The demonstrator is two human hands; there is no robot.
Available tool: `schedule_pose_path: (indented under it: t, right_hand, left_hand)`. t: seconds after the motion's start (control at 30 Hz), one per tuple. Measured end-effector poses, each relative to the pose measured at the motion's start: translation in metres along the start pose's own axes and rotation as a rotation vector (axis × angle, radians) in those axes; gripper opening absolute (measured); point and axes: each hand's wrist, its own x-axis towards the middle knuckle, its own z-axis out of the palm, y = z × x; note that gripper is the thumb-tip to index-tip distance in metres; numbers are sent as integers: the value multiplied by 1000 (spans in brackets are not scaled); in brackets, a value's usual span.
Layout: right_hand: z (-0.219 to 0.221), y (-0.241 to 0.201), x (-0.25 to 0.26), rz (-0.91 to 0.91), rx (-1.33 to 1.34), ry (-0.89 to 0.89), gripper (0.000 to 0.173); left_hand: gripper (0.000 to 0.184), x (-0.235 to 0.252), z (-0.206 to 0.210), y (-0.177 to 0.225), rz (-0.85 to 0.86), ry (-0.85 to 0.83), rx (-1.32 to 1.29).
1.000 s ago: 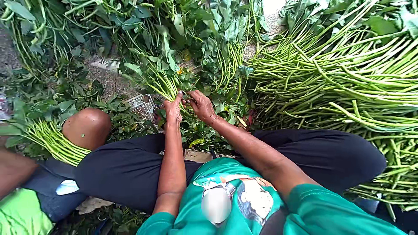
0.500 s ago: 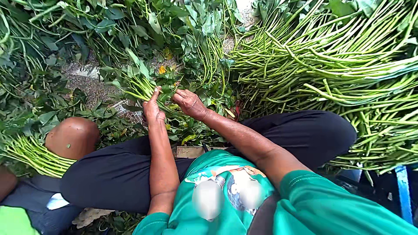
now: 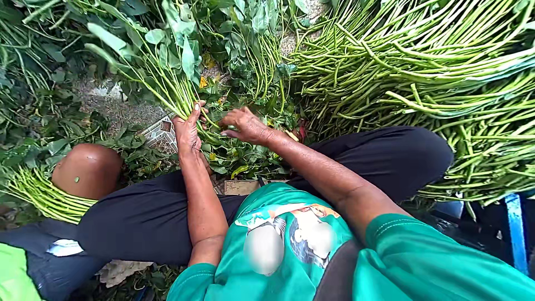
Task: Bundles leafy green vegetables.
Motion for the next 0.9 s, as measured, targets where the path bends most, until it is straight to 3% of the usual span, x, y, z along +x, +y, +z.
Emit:
schedule_pose_path:
  t: [0.17,0.27,0.37,0.4,0.5,0.57,0.63,0.73,0.9]
  right_hand:
    - [25,14,-20,-19,-41,156,28]
    - [31,32,-30,-12,-30,157,26]
    - [20,60,-38,361,51,-72,27]
    - [22,79,-37,481,114,-43,28]
    - [14,106,-17,836,499,194,49]
    - [13,110,5,1054,858,397,58]
    - [18,115,25,1177,1061,544,57]
    - [23,124,44,1273,1006,623,55]
    - [8,136,54,1155,585,389,39]
  left_hand:
    - [15,1,2,1,109,289,-141]
    - [18,-4,2,3,199,450,-157]
    - [25,-13,-14,17,255,438,-132]
    - [25,-12,-15,21,247,405,-151]
    - [24,-3,-1,8,195,200,-226]
    - [25,-3,12,-2,24,80,-297]
    - [22,-8,21,-5,-174,71,-349]
    - [21,-4,22,-12,-253,133,-412]
    - [26,2,14,-22,-14,215,-163]
